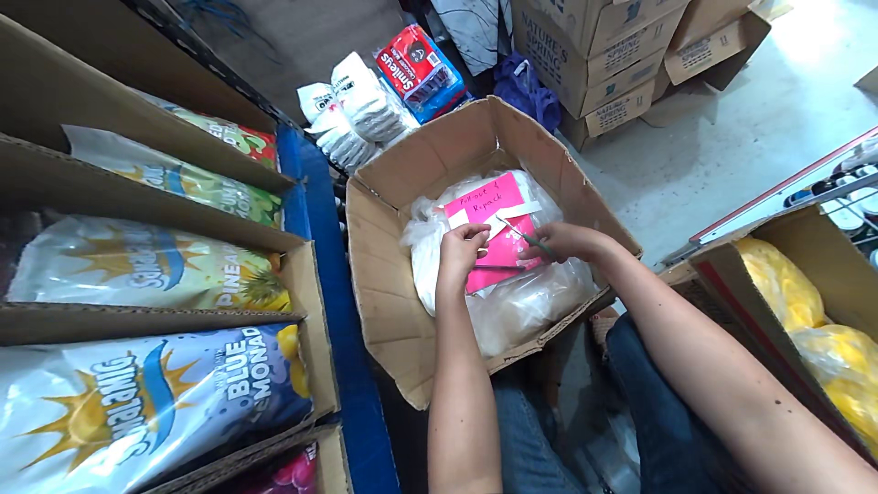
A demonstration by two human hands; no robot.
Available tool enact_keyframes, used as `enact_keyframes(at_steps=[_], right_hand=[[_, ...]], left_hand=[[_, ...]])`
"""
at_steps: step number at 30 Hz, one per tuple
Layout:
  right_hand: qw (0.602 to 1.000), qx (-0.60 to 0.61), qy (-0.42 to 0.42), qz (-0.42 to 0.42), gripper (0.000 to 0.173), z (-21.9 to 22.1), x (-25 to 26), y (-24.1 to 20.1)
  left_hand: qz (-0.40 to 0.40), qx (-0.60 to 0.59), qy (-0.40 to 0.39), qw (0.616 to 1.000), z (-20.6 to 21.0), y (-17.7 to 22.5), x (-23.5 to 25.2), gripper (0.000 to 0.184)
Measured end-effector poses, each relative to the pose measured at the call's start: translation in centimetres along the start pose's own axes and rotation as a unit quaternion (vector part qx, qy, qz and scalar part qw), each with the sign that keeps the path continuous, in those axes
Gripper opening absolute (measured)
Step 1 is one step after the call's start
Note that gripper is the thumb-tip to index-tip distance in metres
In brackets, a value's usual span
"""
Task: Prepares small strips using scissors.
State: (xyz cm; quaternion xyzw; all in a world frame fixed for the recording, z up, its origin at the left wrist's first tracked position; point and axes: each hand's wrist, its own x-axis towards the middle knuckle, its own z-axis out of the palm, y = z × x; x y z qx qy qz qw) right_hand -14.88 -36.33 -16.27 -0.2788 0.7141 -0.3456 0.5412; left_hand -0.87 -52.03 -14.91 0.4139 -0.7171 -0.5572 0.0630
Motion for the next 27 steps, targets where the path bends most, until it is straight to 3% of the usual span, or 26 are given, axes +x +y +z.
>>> enact_keyframes(at_steps=[8,27], right_hand=[[1.000,-0.021,-0.016,0.013,0.046,0.21,-0.44,-0.44],[1.000,-0.010,-0.016,0.012,0.045,0.21,-0.38,-0.40]], left_hand=[[0.008,-0.024,0.033,0.999,0.23,-0.21,0.21,0.018],[0.013,-0.004,-0.003,1.000,0.76,0.18,0.03,0.019]])
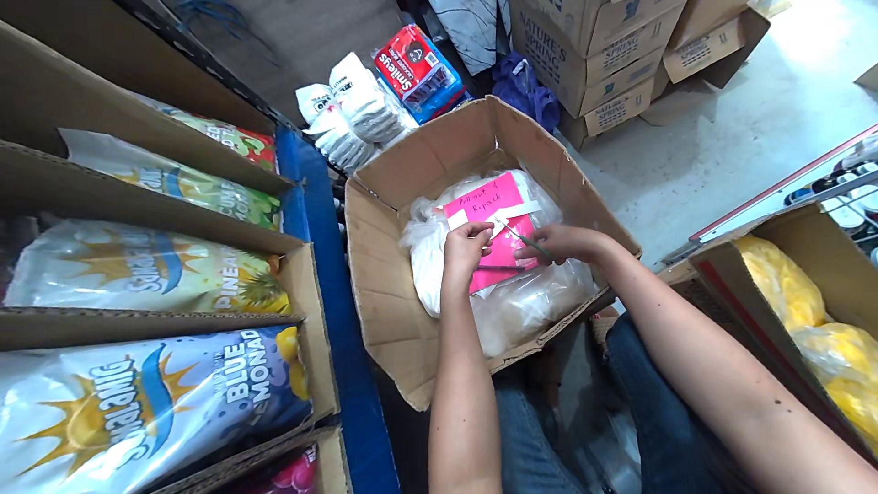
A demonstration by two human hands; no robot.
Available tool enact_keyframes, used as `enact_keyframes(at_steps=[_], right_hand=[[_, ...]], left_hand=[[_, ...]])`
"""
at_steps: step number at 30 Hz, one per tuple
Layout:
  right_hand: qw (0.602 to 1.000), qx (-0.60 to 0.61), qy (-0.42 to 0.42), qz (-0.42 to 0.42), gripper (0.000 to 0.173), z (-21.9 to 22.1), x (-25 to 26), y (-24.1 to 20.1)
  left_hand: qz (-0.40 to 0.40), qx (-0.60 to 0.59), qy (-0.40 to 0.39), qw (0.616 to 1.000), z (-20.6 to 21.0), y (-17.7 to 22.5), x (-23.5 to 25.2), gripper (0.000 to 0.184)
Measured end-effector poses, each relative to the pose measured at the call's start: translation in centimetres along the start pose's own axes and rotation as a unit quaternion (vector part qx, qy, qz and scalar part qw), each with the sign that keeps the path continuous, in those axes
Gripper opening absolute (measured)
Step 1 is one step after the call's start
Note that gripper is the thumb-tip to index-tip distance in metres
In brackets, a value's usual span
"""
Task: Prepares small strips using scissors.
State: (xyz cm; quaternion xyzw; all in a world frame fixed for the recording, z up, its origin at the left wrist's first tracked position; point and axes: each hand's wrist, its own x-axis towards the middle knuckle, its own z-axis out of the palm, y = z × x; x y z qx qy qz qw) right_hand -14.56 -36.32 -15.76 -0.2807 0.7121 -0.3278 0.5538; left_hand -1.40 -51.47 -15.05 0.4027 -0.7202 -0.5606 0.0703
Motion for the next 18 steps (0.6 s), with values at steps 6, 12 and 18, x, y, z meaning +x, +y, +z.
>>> enact_keyframes(at_steps=[6,12,18], right_hand=[[1.000,0.004,0.010,-0.012,0.042,-0.12,0.26,0.26],[1.000,0.010,0.018,-0.021,0.038,-0.17,0.09,0.21],[0.999,0.023,0.009,-0.031,0.034,-0.27,0.37,0.55]], left_hand=[[-0.001,-0.004,-0.003,1.000,-0.13,-0.06,0.00,0.020],[-0.014,-0.049,-0.002,0.999,-0.75,-0.05,-0.32,0.020],[-0.033,-0.067,-0.001,0.997,-0.53,0.04,-0.27,0.020]])
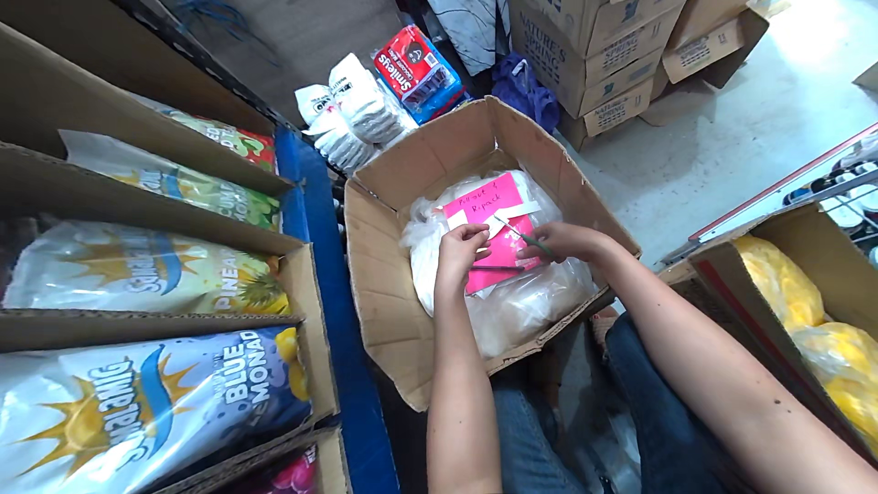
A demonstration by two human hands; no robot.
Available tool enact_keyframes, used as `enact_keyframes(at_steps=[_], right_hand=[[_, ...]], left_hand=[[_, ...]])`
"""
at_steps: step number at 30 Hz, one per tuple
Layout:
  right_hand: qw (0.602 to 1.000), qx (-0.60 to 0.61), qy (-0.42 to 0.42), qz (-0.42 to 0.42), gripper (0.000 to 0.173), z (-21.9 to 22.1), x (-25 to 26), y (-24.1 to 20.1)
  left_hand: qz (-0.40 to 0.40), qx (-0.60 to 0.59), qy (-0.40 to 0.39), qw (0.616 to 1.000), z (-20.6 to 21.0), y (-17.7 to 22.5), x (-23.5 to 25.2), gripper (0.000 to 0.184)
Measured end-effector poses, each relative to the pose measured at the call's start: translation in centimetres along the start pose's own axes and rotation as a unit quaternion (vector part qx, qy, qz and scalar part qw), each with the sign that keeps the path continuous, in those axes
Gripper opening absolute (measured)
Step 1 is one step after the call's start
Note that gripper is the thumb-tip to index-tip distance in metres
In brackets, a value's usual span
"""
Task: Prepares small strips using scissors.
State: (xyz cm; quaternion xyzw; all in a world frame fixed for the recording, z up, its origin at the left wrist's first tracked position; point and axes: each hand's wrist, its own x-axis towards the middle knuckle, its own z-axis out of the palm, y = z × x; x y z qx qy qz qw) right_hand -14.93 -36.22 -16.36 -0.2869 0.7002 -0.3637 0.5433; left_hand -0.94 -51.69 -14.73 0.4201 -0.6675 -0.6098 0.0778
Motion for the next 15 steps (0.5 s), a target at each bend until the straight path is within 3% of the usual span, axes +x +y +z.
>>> enact_keyframes(at_steps=[15], right_hand=[[0.999,-0.021,-0.010,0.028,0.043,0.26,-0.43,-0.67]], left_hand=[[0.016,-0.027,0.052,0.998,0.06,-0.29,0.44,0.020]])
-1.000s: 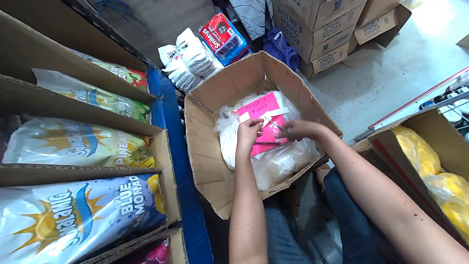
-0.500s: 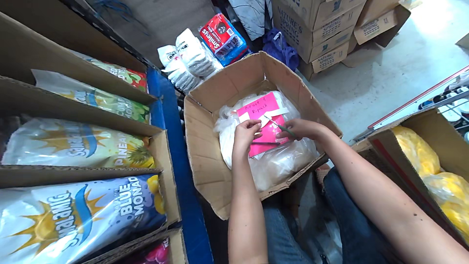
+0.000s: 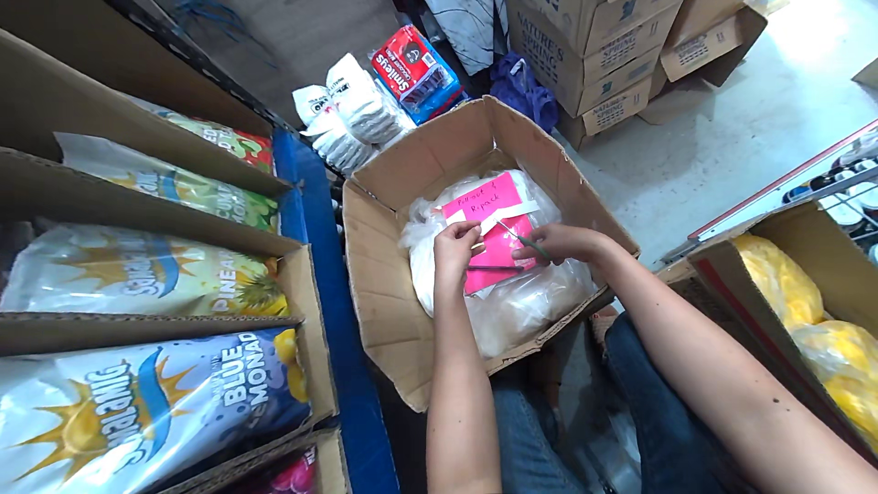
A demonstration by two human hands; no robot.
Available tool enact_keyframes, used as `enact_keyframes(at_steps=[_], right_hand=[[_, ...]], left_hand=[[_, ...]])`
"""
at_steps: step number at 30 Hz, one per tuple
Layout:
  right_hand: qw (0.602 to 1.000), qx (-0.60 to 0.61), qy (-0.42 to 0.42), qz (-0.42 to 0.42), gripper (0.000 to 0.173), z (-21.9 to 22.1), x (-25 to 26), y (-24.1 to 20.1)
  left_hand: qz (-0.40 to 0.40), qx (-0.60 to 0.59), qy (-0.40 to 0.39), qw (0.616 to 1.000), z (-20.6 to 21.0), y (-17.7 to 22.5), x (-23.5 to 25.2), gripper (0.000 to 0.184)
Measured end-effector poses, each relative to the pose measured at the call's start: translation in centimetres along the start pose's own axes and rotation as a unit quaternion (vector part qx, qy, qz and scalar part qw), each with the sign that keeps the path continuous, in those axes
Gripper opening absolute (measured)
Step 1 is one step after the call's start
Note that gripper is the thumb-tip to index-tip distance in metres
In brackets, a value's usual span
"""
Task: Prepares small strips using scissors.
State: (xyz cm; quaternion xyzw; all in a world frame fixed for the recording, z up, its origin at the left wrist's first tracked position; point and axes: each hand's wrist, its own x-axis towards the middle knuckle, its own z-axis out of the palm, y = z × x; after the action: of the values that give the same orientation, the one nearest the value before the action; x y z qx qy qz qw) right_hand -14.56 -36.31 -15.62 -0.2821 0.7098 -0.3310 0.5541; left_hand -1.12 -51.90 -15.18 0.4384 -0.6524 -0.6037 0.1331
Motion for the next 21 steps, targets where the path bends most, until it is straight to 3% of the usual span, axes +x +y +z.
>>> enact_keyframes(at_steps=[21], right_hand=[[1.000,0.011,0.003,-0.007,0.040,0.03,-0.12,-0.12]], left_hand=[[0.007,0.013,-0.038,0.999,0.60,-0.09,-0.03,0.020]])
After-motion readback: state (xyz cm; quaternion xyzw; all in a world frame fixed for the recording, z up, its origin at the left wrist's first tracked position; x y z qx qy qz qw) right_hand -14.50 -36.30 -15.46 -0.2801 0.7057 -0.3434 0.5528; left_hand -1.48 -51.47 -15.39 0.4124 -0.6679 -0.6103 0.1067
